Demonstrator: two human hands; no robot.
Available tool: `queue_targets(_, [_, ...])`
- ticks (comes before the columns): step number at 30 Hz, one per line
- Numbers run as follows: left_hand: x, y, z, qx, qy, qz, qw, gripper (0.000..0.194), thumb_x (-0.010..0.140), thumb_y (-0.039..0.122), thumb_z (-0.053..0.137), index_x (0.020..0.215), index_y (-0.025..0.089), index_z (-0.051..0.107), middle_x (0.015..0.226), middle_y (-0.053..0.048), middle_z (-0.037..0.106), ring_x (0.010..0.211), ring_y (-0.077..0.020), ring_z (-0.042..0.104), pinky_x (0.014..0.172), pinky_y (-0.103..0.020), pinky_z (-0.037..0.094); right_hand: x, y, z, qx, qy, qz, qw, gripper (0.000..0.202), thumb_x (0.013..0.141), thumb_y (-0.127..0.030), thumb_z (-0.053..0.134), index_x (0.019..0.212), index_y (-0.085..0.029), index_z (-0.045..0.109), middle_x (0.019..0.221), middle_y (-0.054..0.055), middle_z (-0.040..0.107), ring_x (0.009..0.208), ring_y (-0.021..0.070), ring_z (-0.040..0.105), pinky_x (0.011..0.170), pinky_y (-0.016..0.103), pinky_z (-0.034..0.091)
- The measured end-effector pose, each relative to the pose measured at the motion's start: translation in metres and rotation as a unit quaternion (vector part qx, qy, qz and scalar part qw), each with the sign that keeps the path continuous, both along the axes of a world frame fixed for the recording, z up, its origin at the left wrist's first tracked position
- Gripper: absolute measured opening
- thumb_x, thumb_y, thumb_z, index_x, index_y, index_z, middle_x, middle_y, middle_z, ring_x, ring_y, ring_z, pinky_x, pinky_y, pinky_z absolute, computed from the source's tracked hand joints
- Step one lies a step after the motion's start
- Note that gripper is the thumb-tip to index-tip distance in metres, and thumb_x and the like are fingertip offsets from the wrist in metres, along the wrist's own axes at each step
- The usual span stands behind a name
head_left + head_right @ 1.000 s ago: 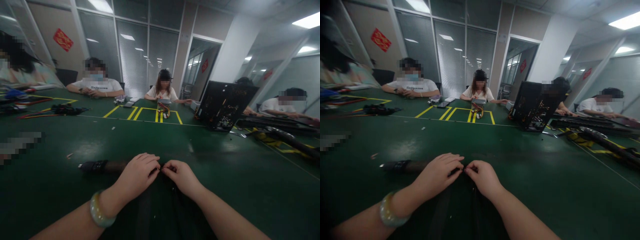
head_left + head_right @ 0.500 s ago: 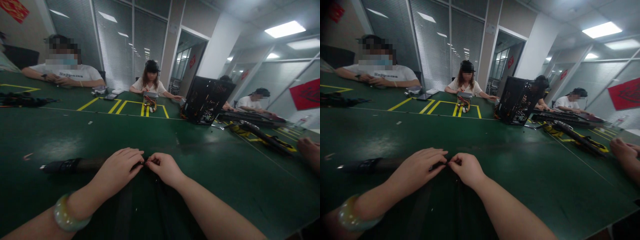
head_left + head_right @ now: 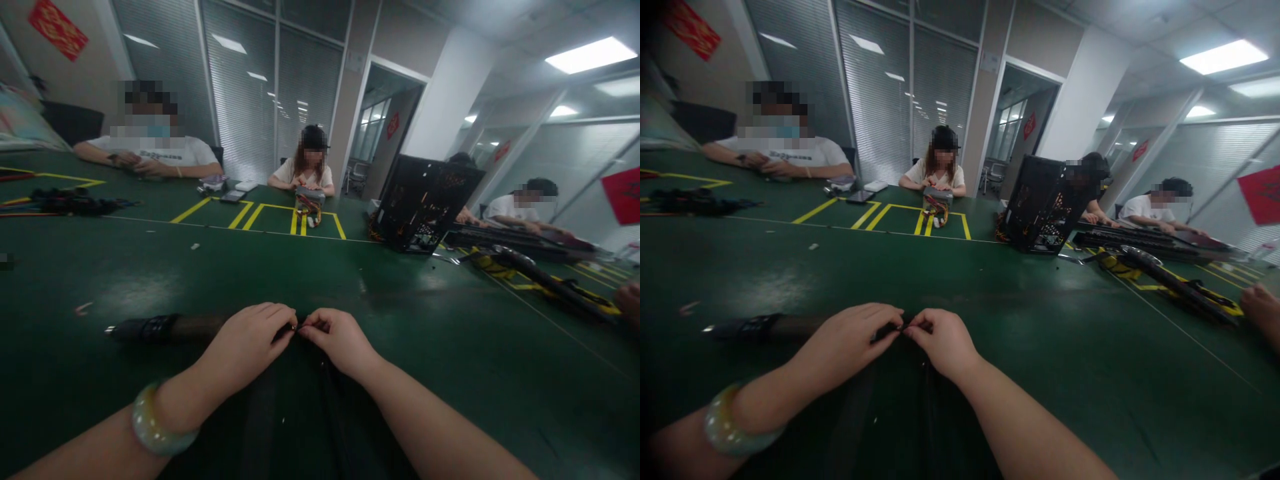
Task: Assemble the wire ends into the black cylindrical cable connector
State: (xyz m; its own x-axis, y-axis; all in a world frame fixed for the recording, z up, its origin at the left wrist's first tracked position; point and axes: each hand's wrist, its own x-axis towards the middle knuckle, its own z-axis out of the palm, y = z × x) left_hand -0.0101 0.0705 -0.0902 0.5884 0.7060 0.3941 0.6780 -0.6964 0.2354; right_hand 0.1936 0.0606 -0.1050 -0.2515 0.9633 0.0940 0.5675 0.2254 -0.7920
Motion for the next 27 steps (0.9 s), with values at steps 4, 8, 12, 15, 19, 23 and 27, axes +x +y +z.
queue_targets(4, [-0.001, -0.0011, -0.0016, 0.001, -0.009, 0.002, 1.0, 0.011, 0.086, 0.021, 0.057, 0.095, 0.023, 0.063, 0.098, -0.002, 0.066, 0.091, -0.0216, 0.062, 0.082, -0.035, 0.049, 0.0005, -0.0008, 0.0028, -0.016, 0.019, 0.012, 1.0, 0.011, 0.088, -0.031, 0.065, 0.09, -0.022, 0.072, 0.083, -0.001, 0.07, 0.075, 0.0145, 0.063, 0.064, 0.022, 0.045])
queue_targets(8, [-0.0026, -0.0016, -0.0035, 0.005, -0.013, -0.002, 1.0, 0.011, 0.087, 0.022, 0.058, 0.097, 0.024, 0.064, 0.105, -0.002, 0.066, 0.098, -0.0228, 0.061, 0.086, -0.039, 0.048, 0.0004, -0.0005, 0.0025, -0.018, 0.035, 0.017, 0.999, 0.01, 0.088, -0.028, 0.064, 0.088, -0.021, 0.071, 0.084, -0.001, 0.071, 0.076, 0.0147, 0.064, 0.065, 0.022, 0.045])
queue_targets(12, [-0.0021, -0.0014, -0.0029, 0.011, -0.019, -0.003, 1.0, 0.012, 0.088, 0.023, 0.058, 0.097, 0.025, 0.065, 0.108, -0.001, 0.066, 0.101, -0.0223, 0.061, 0.089, -0.038, 0.048, -0.0004, -0.0002, 0.0006, -0.012, 0.033, 0.002, 0.999, 0.008, 0.087, -0.027, 0.064, 0.086, -0.02, 0.069, 0.08, -0.002, 0.07, 0.072, 0.0141, 0.063, 0.062, 0.021, 0.044])
queue_targets(15, [-0.0004, -0.0018, -0.0008, 0.006, -0.011, 0.0, 1.0, 0.014, 0.088, 0.021, 0.059, 0.1, 0.025, 0.064, 0.104, -0.001, 0.066, 0.097, -0.0219, 0.061, 0.087, -0.038, 0.048, -0.0006, -0.0003, -0.0002, -0.01, 0.034, 0.007, 0.999, 0.008, 0.087, -0.027, 0.064, 0.087, -0.021, 0.069, 0.08, -0.002, 0.069, 0.071, 0.0138, 0.063, 0.061, 0.021, 0.044])
queue_targets(19, [0.0008, -0.0033, 0.0023, -0.013, -0.005, 0.005, 1.0, 0.01, 0.087, 0.02, 0.058, 0.096, 0.024, 0.061, 0.097, 0.0, 0.065, 0.09, -0.0212, 0.061, 0.082, -0.038, 0.047, -0.0006, -0.0004, -0.0009, -0.016, 0.031, 0.0, 0.999, 0.008, 0.087, -0.027, 0.064, 0.087, -0.021, 0.069, 0.079, -0.002, 0.069, 0.071, 0.0139, 0.063, 0.061, 0.021, 0.044])
queue_targets(23, [0.0009, -0.0047, 0.0039, -0.016, -0.008, 0.009, 1.0, 0.008, 0.087, 0.02, 0.058, 0.093, 0.023, 0.06, 0.097, 0.0, 0.064, 0.089, -0.0215, 0.06, 0.082, -0.038, 0.046, -0.0001, -0.0005, -0.0007, -0.016, 0.031, 0.007, 0.999, 0.008, 0.087, -0.028, 0.064, 0.087, -0.021, 0.069, 0.081, -0.002, 0.069, 0.073, 0.0146, 0.063, 0.062, 0.022, 0.044])
queue_targets(27, [0.0015, -0.0057, 0.0041, -0.019, -0.009, 0.006, 1.0, 0.01, 0.084, 0.017, 0.058, 0.093, 0.022, 0.059, 0.099, -0.002, 0.064, 0.091, -0.0219, 0.059, 0.083, -0.039, 0.046, -0.0006, -0.0001, 0.0001, -0.028, 0.058, 0.016, 0.998, 0.009, 0.086, -0.028, 0.064, 0.086, -0.021, 0.069, 0.082, -0.002, 0.069, 0.075, 0.0151, 0.063, 0.064, 0.022, 0.044])
